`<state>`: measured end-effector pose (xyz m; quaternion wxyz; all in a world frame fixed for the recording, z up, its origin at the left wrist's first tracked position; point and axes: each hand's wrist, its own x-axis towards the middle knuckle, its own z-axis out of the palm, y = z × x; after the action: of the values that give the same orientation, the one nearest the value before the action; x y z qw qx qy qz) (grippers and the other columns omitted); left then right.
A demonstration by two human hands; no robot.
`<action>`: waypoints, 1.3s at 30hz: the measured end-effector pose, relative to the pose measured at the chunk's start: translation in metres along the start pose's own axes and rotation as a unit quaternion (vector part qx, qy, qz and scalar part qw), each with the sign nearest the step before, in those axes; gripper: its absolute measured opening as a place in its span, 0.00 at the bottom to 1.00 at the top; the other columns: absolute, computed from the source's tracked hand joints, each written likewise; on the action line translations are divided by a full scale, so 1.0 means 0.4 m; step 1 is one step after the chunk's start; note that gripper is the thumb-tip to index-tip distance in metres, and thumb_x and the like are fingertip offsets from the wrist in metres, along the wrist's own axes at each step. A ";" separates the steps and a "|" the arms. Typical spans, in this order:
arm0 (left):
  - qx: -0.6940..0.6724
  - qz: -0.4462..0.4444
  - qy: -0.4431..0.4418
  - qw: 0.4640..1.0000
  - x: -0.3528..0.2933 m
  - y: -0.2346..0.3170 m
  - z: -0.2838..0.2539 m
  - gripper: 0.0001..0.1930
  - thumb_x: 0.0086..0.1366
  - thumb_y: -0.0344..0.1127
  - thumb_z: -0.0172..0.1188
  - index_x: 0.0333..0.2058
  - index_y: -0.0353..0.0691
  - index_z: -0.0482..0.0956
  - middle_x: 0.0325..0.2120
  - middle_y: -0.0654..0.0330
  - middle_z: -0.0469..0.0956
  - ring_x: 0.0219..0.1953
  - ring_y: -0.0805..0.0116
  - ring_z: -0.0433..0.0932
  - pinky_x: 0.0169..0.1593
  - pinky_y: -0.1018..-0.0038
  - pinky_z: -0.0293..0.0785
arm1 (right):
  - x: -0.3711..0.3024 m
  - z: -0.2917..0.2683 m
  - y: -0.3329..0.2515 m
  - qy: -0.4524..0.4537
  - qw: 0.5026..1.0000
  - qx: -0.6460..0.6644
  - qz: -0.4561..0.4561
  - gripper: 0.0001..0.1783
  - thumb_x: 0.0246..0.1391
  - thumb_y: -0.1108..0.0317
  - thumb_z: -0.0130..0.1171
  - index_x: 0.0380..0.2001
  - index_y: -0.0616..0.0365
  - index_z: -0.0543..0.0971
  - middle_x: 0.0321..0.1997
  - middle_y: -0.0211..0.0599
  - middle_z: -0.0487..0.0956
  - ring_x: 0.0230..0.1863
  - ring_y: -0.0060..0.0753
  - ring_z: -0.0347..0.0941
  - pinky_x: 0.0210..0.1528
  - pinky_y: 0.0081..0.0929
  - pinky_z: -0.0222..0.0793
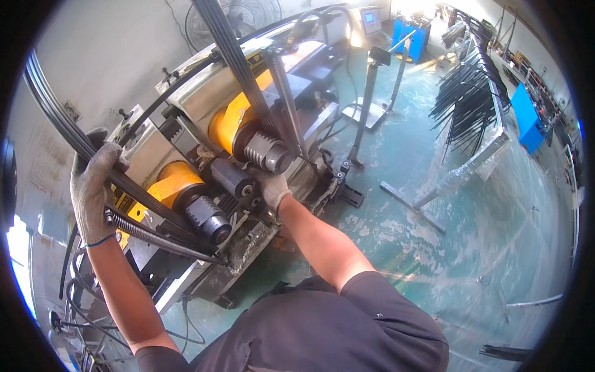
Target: The person feeds long metal rods into a bending machine, bends them, and stacks the finished pieces. The person also measures a rod with a tape measure and places it on a wooden board before continuing to bend more rods.
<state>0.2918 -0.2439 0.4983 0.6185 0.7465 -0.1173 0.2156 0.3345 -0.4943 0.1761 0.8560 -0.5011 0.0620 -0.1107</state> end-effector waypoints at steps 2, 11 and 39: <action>0.013 -0.010 -0.009 1.000 0.000 0.005 0.009 0.22 0.60 0.31 0.73 0.52 0.31 0.80 0.33 0.58 0.83 0.31 0.69 0.83 0.36 0.76 0.79 | 0.008 -0.036 0.039 -0.033 0.980 -0.148 -0.132 0.29 0.42 0.67 0.74 0.52 0.58 0.83 0.47 0.46 0.84 0.51 0.47 0.81 0.54 0.38 0.77; 0.010 -0.003 -0.015 1.000 -0.004 0.005 0.011 0.23 0.60 0.33 0.73 0.52 0.33 0.81 0.34 0.60 0.82 0.32 0.70 0.82 0.39 0.74 0.80 | 0.034 -0.055 0.080 -0.038 0.973 -0.170 -0.154 0.34 0.37 0.65 0.74 0.54 0.53 0.81 0.46 0.47 0.85 0.51 0.55 0.81 0.55 0.43 0.78; 0.183 0.114 0.011 0.976 0.027 0.143 0.002 0.22 0.69 0.47 0.65 0.51 0.33 0.85 0.37 0.54 0.86 0.40 0.65 0.86 0.51 0.72 0.79 | 0.024 0.001 0.033 0.077 0.997 0.007 0.032 0.18 0.59 0.64 0.70 0.50 0.59 0.82 0.43 0.32 0.83 0.38 0.29 0.78 0.39 0.32 0.74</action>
<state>0.2762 -0.2556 0.5532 0.4440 0.8264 -0.1536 0.3104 0.3456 -0.4902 0.1647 0.8551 -0.4832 0.1428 -0.1218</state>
